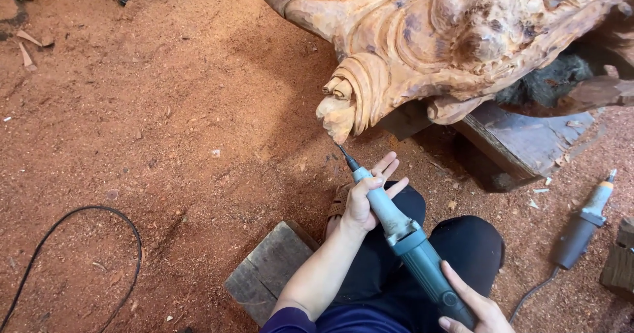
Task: Carving details into a large wooden sculpture using a handheld rotary power tool.
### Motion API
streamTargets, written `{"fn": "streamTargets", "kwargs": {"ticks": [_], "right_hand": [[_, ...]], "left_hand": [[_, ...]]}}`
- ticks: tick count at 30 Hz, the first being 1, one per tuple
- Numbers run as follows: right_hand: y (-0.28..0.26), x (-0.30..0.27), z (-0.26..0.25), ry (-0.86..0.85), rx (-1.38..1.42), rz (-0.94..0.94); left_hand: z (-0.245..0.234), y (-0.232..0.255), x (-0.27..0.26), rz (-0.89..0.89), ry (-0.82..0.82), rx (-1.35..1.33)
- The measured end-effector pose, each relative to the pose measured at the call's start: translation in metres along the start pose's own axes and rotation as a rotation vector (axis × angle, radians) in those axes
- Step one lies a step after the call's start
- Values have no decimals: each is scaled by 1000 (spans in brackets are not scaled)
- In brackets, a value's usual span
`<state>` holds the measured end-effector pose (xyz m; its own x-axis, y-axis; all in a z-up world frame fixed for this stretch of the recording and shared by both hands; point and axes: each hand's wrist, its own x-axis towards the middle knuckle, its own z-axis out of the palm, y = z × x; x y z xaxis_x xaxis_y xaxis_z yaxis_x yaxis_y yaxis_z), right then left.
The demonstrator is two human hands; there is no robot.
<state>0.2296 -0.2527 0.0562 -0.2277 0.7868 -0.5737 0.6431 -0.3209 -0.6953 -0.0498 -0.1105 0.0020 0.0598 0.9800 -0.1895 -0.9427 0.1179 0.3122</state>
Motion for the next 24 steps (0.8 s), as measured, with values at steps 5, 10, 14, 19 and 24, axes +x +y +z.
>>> {"fn": "streamTargets", "kwargs": {"ticks": [5,10,14,19,24], "right_hand": [[24,-3,-27,-17,-8,18],[-60,-8,-92,-75,-69,115],[-110,8,-123,-120,-121,-121],[-183,5,-131,-102,-20,15],[-199,6,-136,-100,-64,29]], "left_hand": [[21,-16,2,-115,58,-42],[67,-12,28,-124,129,-71],[94,7,54,42,386,-3],[100,24,72,103,528,-51],[93,25,79,104,535,-62]]}}
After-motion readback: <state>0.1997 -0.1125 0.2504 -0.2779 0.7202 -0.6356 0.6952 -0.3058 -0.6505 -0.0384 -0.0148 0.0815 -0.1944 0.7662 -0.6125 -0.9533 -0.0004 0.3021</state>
